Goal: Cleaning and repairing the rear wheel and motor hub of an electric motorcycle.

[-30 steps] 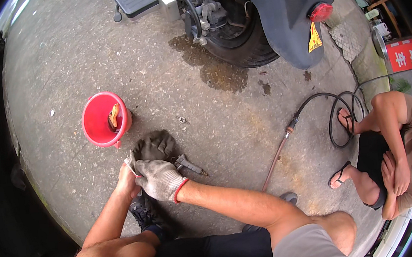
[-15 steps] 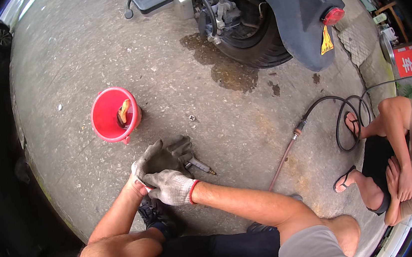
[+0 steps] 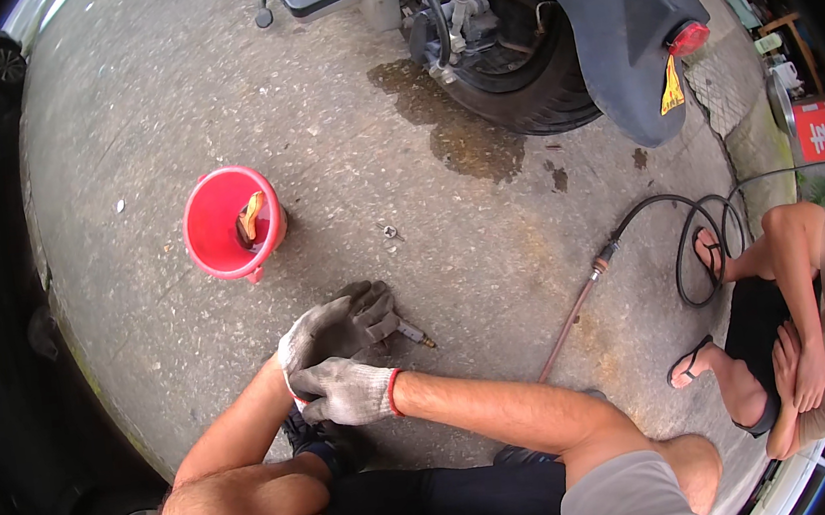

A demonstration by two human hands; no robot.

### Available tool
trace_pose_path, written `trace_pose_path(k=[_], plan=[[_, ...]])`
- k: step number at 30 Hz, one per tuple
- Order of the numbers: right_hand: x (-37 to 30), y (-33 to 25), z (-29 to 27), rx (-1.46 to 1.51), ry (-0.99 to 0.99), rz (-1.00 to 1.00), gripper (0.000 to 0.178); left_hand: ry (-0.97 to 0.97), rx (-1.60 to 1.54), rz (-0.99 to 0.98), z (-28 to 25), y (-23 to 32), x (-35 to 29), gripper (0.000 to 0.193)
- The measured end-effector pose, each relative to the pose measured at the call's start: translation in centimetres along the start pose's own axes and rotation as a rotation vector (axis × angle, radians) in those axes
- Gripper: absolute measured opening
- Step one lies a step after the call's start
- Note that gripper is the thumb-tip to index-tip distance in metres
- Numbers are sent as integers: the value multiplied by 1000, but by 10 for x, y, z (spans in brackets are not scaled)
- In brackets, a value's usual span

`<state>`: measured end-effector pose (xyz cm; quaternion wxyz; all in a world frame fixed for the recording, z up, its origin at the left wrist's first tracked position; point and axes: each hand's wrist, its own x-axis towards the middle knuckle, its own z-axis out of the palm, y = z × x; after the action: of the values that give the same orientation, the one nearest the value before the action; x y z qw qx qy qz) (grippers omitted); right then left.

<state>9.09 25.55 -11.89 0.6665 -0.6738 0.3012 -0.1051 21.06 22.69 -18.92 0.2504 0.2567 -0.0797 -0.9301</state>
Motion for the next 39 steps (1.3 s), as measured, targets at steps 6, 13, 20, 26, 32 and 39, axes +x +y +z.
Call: trace_pose_path(k=[6, 13, 20, 26, 32, 39], plan=[[-1, -18, 4, 163, -124, 54, 22, 215, 659, 244, 16, 4, -9, 44], [21, -23, -24, -291, 138, -52, 16, 826, 901, 188, -27, 39, -30, 41], [77, -29, -145, -766, 757, 59, 41, 1143, 619, 632, -40, 129, -75, 53], [105, -32, -150, -1077, 470, 136, 32, 1127, 1111, 569, 4, 145, -43, 39], [69, -34, -160, -807, 400, 85, 24, 945, 1177, 708, 17, 129, -24, 36], [66, -29, -149, -369, 515, -50, 31, 818, 1153, 788, 26, 118, -10, 37]])
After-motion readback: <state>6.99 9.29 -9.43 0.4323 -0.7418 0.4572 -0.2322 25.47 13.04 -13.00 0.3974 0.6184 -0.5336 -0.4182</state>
